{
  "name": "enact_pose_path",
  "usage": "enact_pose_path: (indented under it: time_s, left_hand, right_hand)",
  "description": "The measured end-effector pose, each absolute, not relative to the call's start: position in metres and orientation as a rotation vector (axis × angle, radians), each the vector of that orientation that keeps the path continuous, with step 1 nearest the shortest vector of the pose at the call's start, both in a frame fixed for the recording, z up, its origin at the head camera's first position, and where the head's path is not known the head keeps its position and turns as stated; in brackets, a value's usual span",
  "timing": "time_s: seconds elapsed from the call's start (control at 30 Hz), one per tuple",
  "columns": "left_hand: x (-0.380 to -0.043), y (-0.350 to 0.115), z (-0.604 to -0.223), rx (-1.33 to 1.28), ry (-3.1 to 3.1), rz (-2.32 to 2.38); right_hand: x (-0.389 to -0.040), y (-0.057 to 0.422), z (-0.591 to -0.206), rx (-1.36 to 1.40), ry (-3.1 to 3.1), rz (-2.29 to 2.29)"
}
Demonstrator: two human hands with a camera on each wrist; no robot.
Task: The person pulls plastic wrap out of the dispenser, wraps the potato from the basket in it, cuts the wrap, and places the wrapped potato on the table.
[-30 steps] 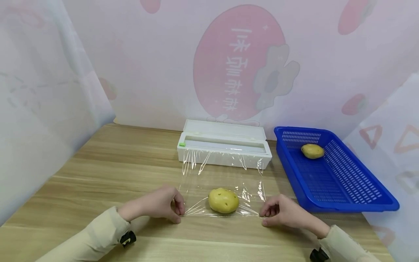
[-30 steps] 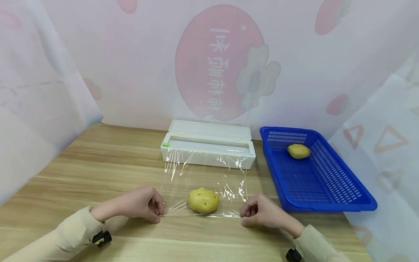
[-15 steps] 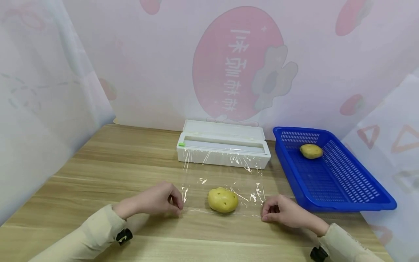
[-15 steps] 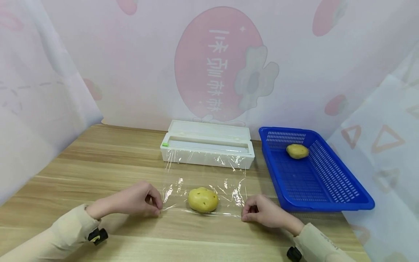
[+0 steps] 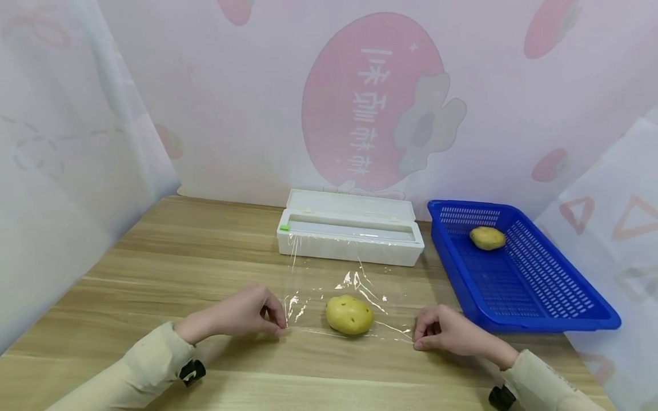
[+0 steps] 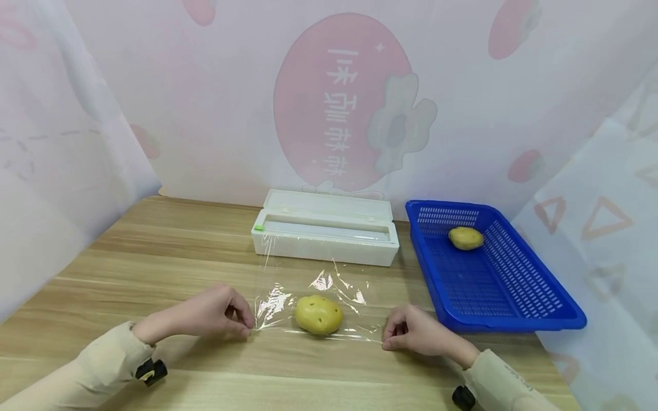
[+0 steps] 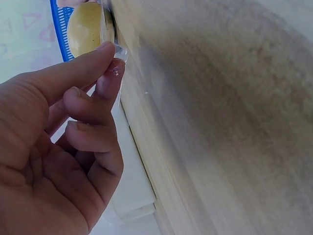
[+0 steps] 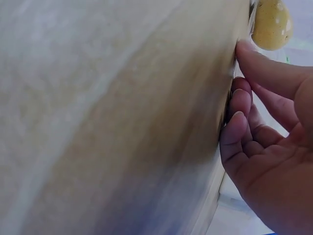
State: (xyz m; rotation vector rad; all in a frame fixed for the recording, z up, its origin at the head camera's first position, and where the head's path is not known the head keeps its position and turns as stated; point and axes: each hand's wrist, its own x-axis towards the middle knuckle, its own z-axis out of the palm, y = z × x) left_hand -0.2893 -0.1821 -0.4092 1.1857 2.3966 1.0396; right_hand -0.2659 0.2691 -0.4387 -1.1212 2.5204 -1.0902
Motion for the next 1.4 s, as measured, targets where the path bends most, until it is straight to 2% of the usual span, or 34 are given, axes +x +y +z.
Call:
enact_pose_path:
  time_s: [0.57,1.0,1.4]
  left_hand:
    - [-0.292,-0.184,-0.409,1.205,2.397,0.952]
    - [-0.291,-0.161,-0.401,1.215,2.742,0.762]
    - [-0.29,-0.098,-0.414,1.634,2.801,0.378]
  right_hand:
    - [-0.262,0.271,-0.43,-1.249,2.489,-0.981]
    - [-0.261,0.272,-0.427,-1.164,2.482,-1.039]
    - [-0.261,0.273,-0.429,-1.115,2.447,-1.071]
